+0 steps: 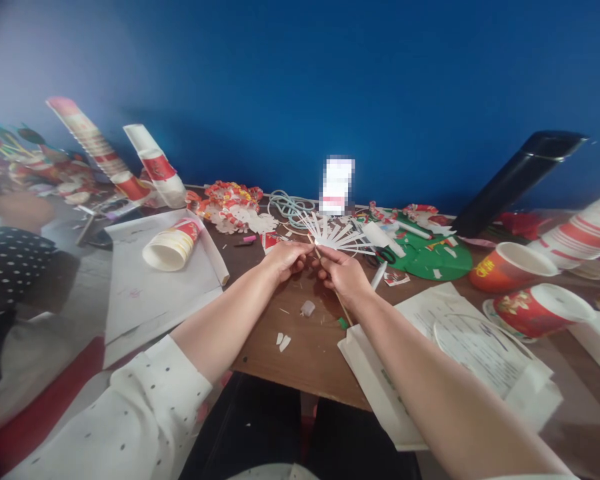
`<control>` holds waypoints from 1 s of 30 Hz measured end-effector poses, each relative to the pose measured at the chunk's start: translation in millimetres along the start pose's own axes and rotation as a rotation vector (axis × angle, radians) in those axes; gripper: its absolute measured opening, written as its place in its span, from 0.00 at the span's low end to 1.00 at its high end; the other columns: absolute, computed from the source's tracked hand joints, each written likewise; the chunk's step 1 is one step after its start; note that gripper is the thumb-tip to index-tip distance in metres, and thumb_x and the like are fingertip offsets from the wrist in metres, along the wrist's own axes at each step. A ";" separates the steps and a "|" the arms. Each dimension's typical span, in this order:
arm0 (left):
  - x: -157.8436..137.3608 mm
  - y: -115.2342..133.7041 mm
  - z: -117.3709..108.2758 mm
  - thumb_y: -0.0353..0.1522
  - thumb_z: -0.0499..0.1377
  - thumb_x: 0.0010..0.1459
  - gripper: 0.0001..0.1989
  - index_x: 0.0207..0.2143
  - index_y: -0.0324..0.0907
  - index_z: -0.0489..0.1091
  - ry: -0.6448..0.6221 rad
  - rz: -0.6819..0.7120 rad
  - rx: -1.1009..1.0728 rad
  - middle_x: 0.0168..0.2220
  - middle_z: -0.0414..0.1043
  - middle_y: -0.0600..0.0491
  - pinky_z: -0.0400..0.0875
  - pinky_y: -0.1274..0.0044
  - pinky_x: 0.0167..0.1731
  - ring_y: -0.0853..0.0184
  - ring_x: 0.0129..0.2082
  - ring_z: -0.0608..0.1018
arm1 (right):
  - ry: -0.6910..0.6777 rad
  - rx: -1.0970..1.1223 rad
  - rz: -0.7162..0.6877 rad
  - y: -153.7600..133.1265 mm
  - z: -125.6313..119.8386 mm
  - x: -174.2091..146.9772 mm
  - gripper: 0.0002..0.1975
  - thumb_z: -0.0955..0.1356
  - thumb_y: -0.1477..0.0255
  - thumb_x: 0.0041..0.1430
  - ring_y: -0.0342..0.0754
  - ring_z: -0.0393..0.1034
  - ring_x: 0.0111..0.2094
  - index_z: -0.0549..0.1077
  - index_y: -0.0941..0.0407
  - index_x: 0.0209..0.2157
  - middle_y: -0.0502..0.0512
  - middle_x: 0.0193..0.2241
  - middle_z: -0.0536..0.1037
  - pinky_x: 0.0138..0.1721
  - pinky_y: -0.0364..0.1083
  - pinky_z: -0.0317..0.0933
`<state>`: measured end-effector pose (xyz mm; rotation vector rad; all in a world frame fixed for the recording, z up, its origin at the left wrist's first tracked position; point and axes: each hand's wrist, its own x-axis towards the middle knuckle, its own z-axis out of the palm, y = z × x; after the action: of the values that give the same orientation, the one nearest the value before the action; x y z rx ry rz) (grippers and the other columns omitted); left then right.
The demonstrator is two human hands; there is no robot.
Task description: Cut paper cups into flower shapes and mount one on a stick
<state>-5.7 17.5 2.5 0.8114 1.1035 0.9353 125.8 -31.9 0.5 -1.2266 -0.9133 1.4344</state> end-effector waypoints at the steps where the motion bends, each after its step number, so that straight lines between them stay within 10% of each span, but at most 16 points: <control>1: -0.7 -0.3 0.2 0.28 0.64 0.50 0.09 0.21 0.36 0.69 0.010 -0.004 0.020 0.14 0.62 0.57 0.53 0.85 0.13 0.79 0.12 0.62 | -0.001 -0.017 -0.005 0.6 -0.2 -0.2 0.25 0.69 0.75 0.47 0.36 0.57 0.20 0.73 0.58 0.50 0.53 0.29 0.73 0.14 0.35 0.42; 30: -1.7 -0.5 8.9 0.24 0.61 0.52 0.12 0.18 0.37 0.63 0.079 -0.035 -0.142 0.13 0.59 0.57 0.54 0.83 0.15 0.79 0.12 0.61 | -0.079 -0.132 -0.097 4.6 -2.3 1.4 0.23 0.69 0.70 0.47 0.36 0.58 0.20 0.72 0.53 0.49 0.53 0.32 0.75 0.16 0.36 0.43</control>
<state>2.7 15.1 5.0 0.6415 1.1024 1.0112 127.2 -31.7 -4.6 -1.2117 -1.1217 1.3714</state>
